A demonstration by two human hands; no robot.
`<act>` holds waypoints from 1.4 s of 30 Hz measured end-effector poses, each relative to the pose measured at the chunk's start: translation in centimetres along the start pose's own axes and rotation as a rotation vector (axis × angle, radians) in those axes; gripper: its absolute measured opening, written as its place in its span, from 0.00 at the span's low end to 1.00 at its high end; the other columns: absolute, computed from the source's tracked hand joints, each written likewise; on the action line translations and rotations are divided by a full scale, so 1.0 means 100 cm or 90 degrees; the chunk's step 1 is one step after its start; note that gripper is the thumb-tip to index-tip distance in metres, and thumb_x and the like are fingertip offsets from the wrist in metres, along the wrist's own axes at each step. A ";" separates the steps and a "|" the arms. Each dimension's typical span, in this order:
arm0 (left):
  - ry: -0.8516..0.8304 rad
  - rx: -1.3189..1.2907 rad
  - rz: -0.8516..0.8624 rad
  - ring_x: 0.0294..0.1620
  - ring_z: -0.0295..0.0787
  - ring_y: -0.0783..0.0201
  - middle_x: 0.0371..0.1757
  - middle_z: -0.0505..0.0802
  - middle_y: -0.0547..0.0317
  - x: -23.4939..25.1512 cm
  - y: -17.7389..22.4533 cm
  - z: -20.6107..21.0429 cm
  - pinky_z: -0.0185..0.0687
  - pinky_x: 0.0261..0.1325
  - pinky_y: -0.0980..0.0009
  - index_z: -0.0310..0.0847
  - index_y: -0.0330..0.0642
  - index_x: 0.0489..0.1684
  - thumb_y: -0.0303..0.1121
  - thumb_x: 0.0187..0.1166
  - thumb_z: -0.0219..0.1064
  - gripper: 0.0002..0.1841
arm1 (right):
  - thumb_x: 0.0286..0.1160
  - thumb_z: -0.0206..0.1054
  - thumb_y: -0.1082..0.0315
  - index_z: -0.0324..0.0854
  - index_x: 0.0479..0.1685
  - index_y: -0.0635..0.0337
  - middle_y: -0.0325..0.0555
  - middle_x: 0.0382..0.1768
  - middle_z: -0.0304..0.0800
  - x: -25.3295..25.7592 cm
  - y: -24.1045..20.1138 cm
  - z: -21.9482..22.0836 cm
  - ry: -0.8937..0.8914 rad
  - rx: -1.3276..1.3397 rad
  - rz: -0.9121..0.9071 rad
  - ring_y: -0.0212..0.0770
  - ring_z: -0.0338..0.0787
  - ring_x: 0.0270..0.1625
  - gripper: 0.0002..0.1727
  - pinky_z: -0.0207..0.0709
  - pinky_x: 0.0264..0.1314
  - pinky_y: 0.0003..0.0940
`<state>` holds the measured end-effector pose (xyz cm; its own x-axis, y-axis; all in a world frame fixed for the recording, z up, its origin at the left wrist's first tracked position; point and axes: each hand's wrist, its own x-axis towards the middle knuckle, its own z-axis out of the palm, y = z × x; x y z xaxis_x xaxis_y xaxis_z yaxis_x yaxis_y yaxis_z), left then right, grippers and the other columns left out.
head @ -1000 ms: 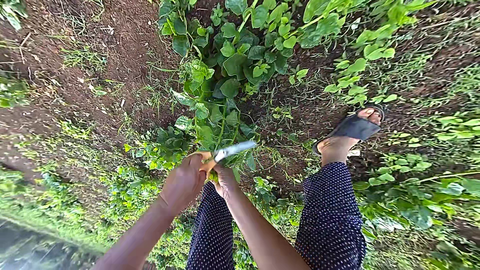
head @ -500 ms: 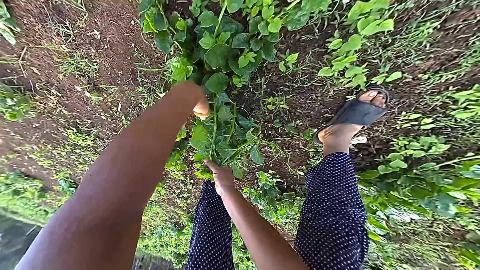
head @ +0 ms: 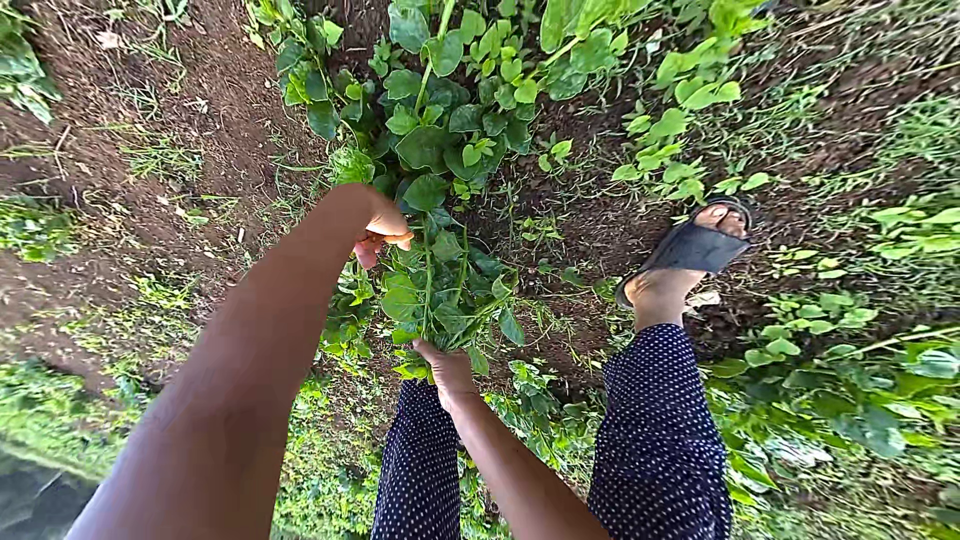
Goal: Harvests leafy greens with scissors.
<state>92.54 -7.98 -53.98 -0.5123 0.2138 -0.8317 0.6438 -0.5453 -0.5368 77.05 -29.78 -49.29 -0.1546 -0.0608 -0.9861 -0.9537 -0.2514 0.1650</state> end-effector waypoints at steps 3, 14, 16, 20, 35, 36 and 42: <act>0.009 -0.023 0.011 0.22 0.84 0.62 0.24 0.86 0.55 0.014 0.006 0.003 0.85 0.33 0.65 0.84 0.40 0.32 0.49 0.77 0.73 0.19 | 0.66 0.80 0.75 0.83 0.53 0.72 0.54 0.48 0.91 -0.001 -0.001 0.000 0.000 0.010 -0.005 0.39 0.89 0.52 0.18 0.83 0.60 0.35; -0.012 0.014 0.077 0.39 0.89 0.52 0.42 0.90 0.45 0.021 0.010 0.007 0.86 0.47 0.52 0.86 0.34 0.49 0.41 0.78 0.70 0.16 | 0.66 0.80 0.72 0.83 0.54 0.72 0.56 0.52 0.91 -0.002 -0.015 -0.002 0.024 -0.038 0.011 0.43 0.88 0.56 0.19 0.80 0.64 0.41; -0.021 0.024 0.095 0.44 0.89 0.51 0.46 0.90 0.42 0.017 0.009 0.005 0.85 0.52 0.50 0.85 0.33 0.52 0.37 0.79 0.68 0.15 | 0.66 0.80 0.72 0.83 0.55 0.72 0.57 0.53 0.90 -0.002 -0.018 -0.003 0.029 -0.047 0.010 0.45 0.88 0.57 0.20 0.80 0.64 0.43; 0.009 0.102 0.144 0.38 0.86 0.54 0.42 0.89 0.44 0.024 0.000 0.010 0.83 0.47 0.54 0.83 0.31 0.48 0.34 0.85 0.59 0.13 | 0.66 0.80 0.73 0.83 0.55 0.73 0.58 0.51 0.90 -0.006 -0.015 -0.009 0.026 -0.071 0.009 0.45 0.89 0.54 0.20 0.82 0.61 0.43; 0.395 -0.395 0.499 0.57 0.90 0.43 0.59 0.89 0.36 -0.084 0.011 -0.109 0.84 0.63 0.41 0.72 0.35 0.75 0.41 0.80 0.74 0.29 | 0.76 0.60 0.81 0.77 0.50 0.61 0.41 0.36 0.94 -0.076 -0.083 -0.133 -0.059 0.177 -0.012 0.34 0.94 0.39 0.10 0.91 0.46 0.35; 0.432 -0.444 0.484 0.60 0.89 0.41 0.61 0.88 0.35 -0.080 0.034 -0.125 0.84 0.64 0.40 0.71 0.34 0.76 0.43 0.78 0.75 0.31 | 0.76 0.60 0.81 0.77 0.51 0.62 0.42 0.36 0.94 -0.074 -0.088 -0.136 -0.053 0.190 -0.016 0.34 0.94 0.39 0.10 0.91 0.46 0.34; 0.492 -0.482 0.334 0.69 0.86 0.40 0.67 0.86 0.32 -0.053 0.134 -0.158 0.80 0.69 0.40 0.76 0.29 0.69 0.35 0.80 0.67 0.23 | 0.77 0.59 0.81 0.77 0.50 0.62 0.42 0.35 0.93 -0.076 -0.129 -0.148 0.008 0.238 -0.013 0.33 0.93 0.36 0.09 0.90 0.41 0.32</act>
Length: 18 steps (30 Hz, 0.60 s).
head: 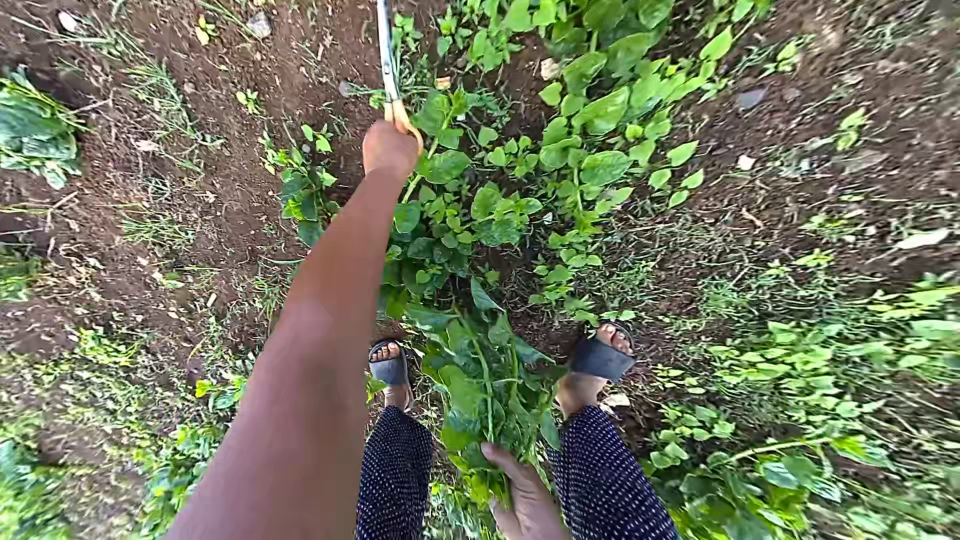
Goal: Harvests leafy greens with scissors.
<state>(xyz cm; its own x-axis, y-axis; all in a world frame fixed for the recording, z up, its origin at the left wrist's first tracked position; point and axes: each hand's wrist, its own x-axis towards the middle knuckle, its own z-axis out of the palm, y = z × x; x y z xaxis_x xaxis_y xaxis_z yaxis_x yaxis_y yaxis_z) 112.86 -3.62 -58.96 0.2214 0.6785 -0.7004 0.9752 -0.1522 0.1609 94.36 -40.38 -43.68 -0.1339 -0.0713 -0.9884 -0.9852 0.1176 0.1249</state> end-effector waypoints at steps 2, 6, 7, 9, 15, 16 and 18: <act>0.001 -0.041 0.002 0.67 0.86 0.41 0.66 0.86 0.33 -0.010 -0.019 -0.002 0.82 0.67 0.40 0.77 0.30 0.68 0.33 0.81 0.65 0.21 | 0.76 0.61 0.81 0.79 0.50 0.64 0.46 0.35 0.94 0.005 -0.003 -0.001 -0.008 -0.003 0.002 0.36 0.94 0.36 0.08 0.90 0.39 0.33; -0.031 -0.197 0.063 0.55 0.92 0.50 0.60 0.90 0.42 -0.095 -0.106 -0.047 0.91 0.56 0.47 0.74 0.37 0.74 0.37 0.86 0.66 0.21 | 0.74 0.67 0.81 0.78 0.56 0.68 0.49 0.40 0.93 0.007 -0.004 0.016 -0.048 -0.115 -0.002 0.38 0.94 0.40 0.13 0.90 0.45 0.35; -0.037 -0.195 0.075 0.53 0.92 0.51 0.59 0.91 0.43 -0.128 -0.130 -0.056 0.89 0.56 0.47 0.73 0.37 0.74 0.34 0.88 0.63 0.20 | 0.74 0.68 0.80 0.77 0.58 0.69 0.50 0.42 0.92 0.007 0.000 0.023 -0.046 -0.145 -0.004 0.39 0.93 0.43 0.15 0.90 0.48 0.36; -0.018 -0.177 0.079 0.53 0.92 0.55 0.55 0.93 0.46 -0.179 -0.174 -0.059 0.88 0.58 0.52 0.76 0.32 0.68 0.26 0.86 0.62 0.16 | 0.74 0.70 0.78 0.78 0.59 0.71 0.53 0.44 0.91 0.011 0.011 0.041 -0.015 -0.185 -0.023 0.41 0.92 0.45 0.16 0.88 0.51 0.39; 0.034 -0.067 0.233 0.46 0.97 0.45 0.46 0.96 0.38 -0.256 -0.266 -0.005 0.92 0.53 0.49 0.86 0.24 0.51 0.22 0.76 0.69 0.11 | 0.76 0.73 0.68 0.77 0.64 0.69 0.57 0.56 0.87 0.020 0.036 0.114 0.037 -0.315 -0.042 0.47 0.87 0.57 0.22 0.82 0.60 0.47; 0.063 -0.051 0.269 0.43 0.98 0.44 0.43 0.96 0.37 -0.258 -0.272 0.004 0.93 0.50 0.49 0.86 0.24 0.47 0.21 0.73 0.70 0.09 | 0.77 0.74 0.67 0.76 0.67 0.69 0.58 0.59 0.86 0.021 0.040 0.123 0.030 -0.334 -0.044 0.49 0.86 0.61 0.23 0.80 0.63 0.49; 0.121 -0.035 0.334 0.39 0.98 0.45 0.40 0.96 0.38 -0.256 -0.278 0.017 0.94 0.45 0.52 0.87 0.25 0.40 0.19 0.68 0.70 0.07 | 0.78 0.72 0.66 0.75 0.68 0.68 0.58 0.61 0.84 0.022 0.044 0.138 0.021 -0.353 -0.052 0.49 0.84 0.63 0.23 0.79 0.65 0.51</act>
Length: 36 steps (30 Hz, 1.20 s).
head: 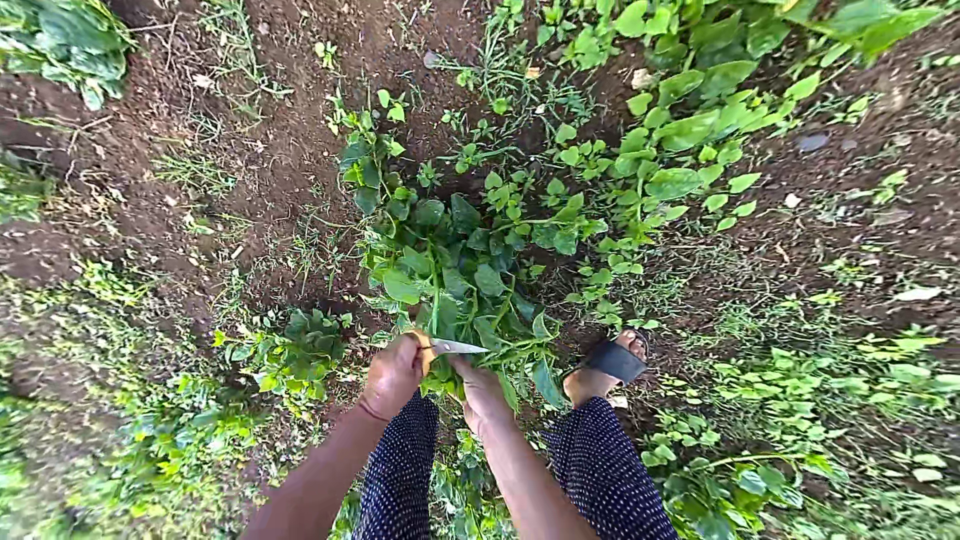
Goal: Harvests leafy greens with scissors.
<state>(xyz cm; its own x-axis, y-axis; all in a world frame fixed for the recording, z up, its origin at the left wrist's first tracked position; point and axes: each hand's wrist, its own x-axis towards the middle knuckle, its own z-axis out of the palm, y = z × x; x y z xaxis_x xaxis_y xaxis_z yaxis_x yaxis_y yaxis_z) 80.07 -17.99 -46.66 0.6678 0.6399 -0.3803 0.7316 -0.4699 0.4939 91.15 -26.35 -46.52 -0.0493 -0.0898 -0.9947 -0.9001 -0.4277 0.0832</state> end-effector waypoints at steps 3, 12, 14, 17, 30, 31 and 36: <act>0.053 0.022 0.044 0.37 0.98 0.47 0.38 0.96 0.39 -0.002 -0.007 0.009 0.95 0.42 0.56 0.86 0.26 0.35 0.18 0.64 0.70 0.05 | 0.82 0.68 0.64 0.76 0.66 0.66 0.55 0.56 0.86 0.000 0.002 0.010 -0.001 0.012 0.005 0.46 0.86 0.57 0.20 0.81 0.59 0.45; 0.037 -0.131 -0.163 0.45 0.98 0.47 0.46 0.96 0.37 -0.019 -0.003 0.025 0.93 0.53 0.53 0.84 0.22 0.52 0.20 0.71 0.70 0.13 | 0.77 0.72 0.62 0.80 0.63 0.62 0.50 0.50 0.89 0.014 0.021 0.014 -0.050 0.119 0.129 0.42 0.89 0.48 0.20 0.85 0.50 0.38; 0.053 -0.245 -0.258 0.49 0.97 0.53 0.50 0.95 0.37 -0.021 0.000 0.027 0.91 0.59 0.59 0.79 0.21 0.60 0.22 0.76 0.70 0.17 | 0.77 0.73 0.62 0.82 0.59 0.60 0.49 0.48 0.89 0.017 0.022 0.016 -0.074 0.137 0.153 0.41 0.89 0.47 0.17 0.84 0.49 0.37; 0.133 -0.346 -0.290 0.50 0.94 0.64 0.53 0.94 0.39 -0.024 0.006 0.027 0.89 0.57 0.70 0.75 0.18 0.62 0.20 0.74 0.69 0.20 | 0.77 0.72 0.65 0.83 0.55 0.61 0.48 0.45 0.89 0.020 0.024 0.018 -0.096 0.144 0.169 0.41 0.88 0.45 0.13 0.83 0.48 0.37; -0.672 -0.097 -0.490 0.55 0.89 0.52 0.58 0.89 0.39 0.134 -0.008 -0.093 0.83 0.59 0.54 0.75 0.31 0.72 0.44 0.93 0.56 0.23 | 0.70 0.77 0.73 0.78 0.61 0.70 0.57 0.52 0.87 0.026 0.039 0.015 -0.034 0.041 0.048 0.47 0.87 0.53 0.21 0.82 0.55 0.47; -0.703 -0.058 -0.504 0.50 0.90 0.52 0.53 0.91 0.40 0.149 -0.014 -0.085 0.84 0.56 0.53 0.77 0.31 0.68 0.47 0.94 0.54 0.24 | 0.69 0.77 0.74 0.78 0.61 0.70 0.58 0.52 0.87 0.026 0.039 0.015 -0.032 0.042 0.044 0.47 0.88 0.53 0.22 0.83 0.56 0.47; -0.727 -0.023 -0.659 0.38 0.88 0.59 0.39 0.91 0.50 0.197 -0.018 -0.067 0.83 0.48 0.61 0.80 0.35 0.48 0.53 0.91 0.54 0.25 | 0.69 0.77 0.75 0.78 0.61 0.71 0.58 0.53 0.87 0.024 0.039 0.012 -0.028 0.035 0.029 0.47 0.88 0.54 0.22 0.83 0.56 0.46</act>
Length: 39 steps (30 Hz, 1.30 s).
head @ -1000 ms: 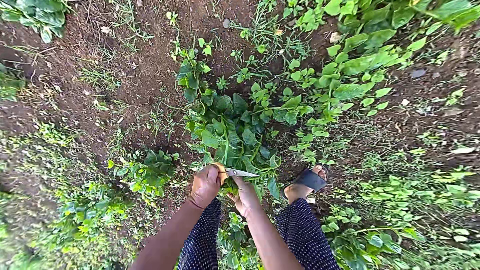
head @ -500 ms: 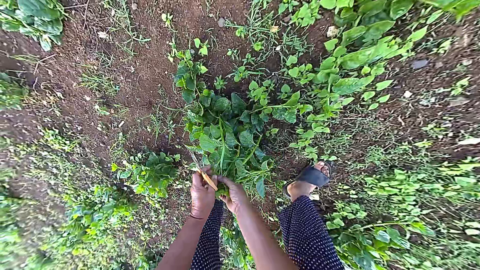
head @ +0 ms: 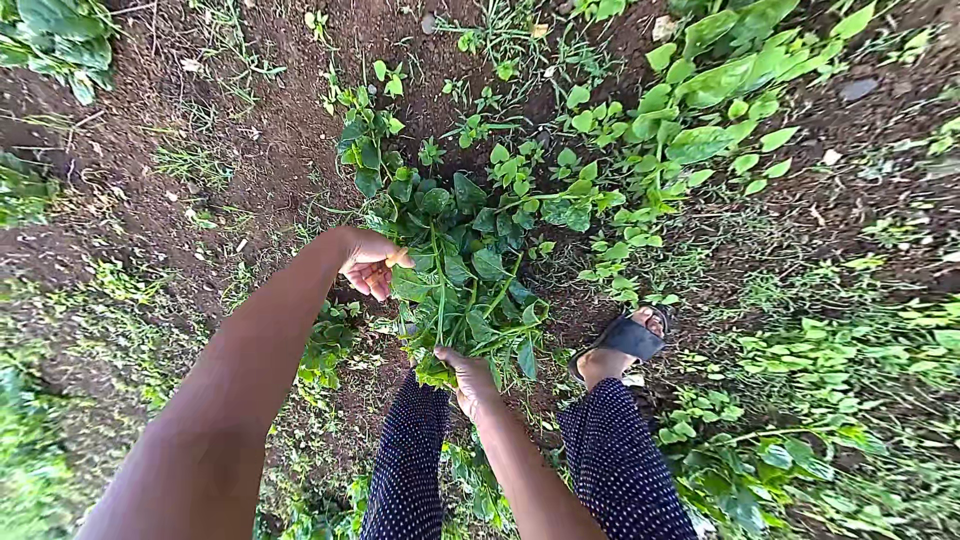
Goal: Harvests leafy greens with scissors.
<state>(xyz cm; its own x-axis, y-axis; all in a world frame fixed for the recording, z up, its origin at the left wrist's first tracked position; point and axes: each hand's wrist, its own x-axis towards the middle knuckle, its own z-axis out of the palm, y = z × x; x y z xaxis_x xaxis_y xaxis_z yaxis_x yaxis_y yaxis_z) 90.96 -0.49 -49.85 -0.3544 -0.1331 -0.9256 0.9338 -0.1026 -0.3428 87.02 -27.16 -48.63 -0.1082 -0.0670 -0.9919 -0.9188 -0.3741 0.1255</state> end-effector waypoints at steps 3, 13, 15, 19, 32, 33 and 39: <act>-0.015 -0.021 -0.023 0.35 0.87 0.61 0.36 0.90 0.52 0.006 0.005 0.000 0.82 0.44 0.65 0.79 0.38 0.45 0.51 0.91 0.56 0.22 | 0.68 0.77 0.75 0.79 0.59 0.72 0.58 0.51 0.88 0.000 -0.003 -0.002 -0.005 0.001 -0.002 0.46 0.88 0.53 0.21 0.83 0.56 0.45; -0.040 -0.034 0.014 0.32 0.87 0.65 0.34 0.90 0.57 0.013 -0.003 0.001 0.80 0.38 0.70 0.79 0.42 0.45 0.50 0.93 0.51 0.21 | 0.67 0.78 0.76 0.79 0.58 0.72 0.57 0.49 0.88 0.002 -0.004 -0.003 -0.012 -0.002 -0.004 0.44 0.89 0.50 0.21 0.84 0.54 0.40; -0.047 -0.043 0.022 0.33 0.86 0.65 0.35 0.89 0.57 0.017 -0.001 0.001 0.79 0.39 0.70 0.78 0.42 0.45 0.51 0.93 0.51 0.21 | 0.68 0.77 0.77 0.79 0.57 0.72 0.57 0.48 0.89 0.000 -0.005 -0.001 -0.009 0.003 -0.007 0.43 0.89 0.48 0.20 0.85 0.53 0.40; -0.065 -0.086 0.058 0.32 0.87 0.65 0.33 0.88 0.57 0.028 -0.005 0.002 0.82 0.38 0.71 0.76 0.43 0.44 0.51 0.93 0.50 0.20 | 0.68 0.77 0.77 0.79 0.57 0.71 0.56 0.48 0.89 0.000 -0.008 -0.003 -0.005 0.004 -0.015 0.43 0.89 0.49 0.20 0.84 0.54 0.40; -0.024 -0.070 0.084 0.30 0.85 0.69 0.34 0.88 0.61 0.043 -0.009 0.010 0.79 0.37 0.74 0.79 0.44 0.49 0.41 0.94 0.52 0.13 | 0.67 0.78 0.77 0.80 0.53 0.71 0.55 0.45 0.89 0.002 -0.002 -0.002 0.001 -0.015 -0.023 0.42 0.89 0.47 0.18 0.85 0.52 0.39; -0.013 -0.060 0.084 0.29 0.85 0.70 0.33 0.89 0.60 0.043 -0.010 0.011 0.78 0.35 0.76 0.80 0.44 0.47 0.40 0.93 0.53 0.12 | 0.67 0.78 0.77 0.80 0.53 0.71 0.55 0.45 0.89 0.002 -0.001 -0.002 0.001 -0.013 -0.023 0.42 0.89 0.47 0.18 0.85 0.52 0.39; 0.015 0.022 0.121 0.27 0.84 0.72 0.34 0.91 0.58 0.052 -0.014 0.013 0.76 0.33 0.77 0.81 0.40 0.45 0.33 0.91 0.55 0.10 | 0.64 0.79 0.79 0.81 0.53 0.72 0.55 0.45 0.90 0.001 0.005 -0.004 0.002 -0.029 -0.033 0.41 0.90 0.46 0.19 0.85 0.53 0.38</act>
<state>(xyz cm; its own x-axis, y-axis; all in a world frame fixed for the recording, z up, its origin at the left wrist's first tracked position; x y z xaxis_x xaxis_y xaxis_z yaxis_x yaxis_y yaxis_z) 87.73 -2.32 -53.97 -0.1707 -0.1306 -0.9766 0.9813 -0.1118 -0.1566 86.74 -27.73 -48.69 -0.0598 -0.0498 -0.9970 -0.9051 -0.4185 0.0752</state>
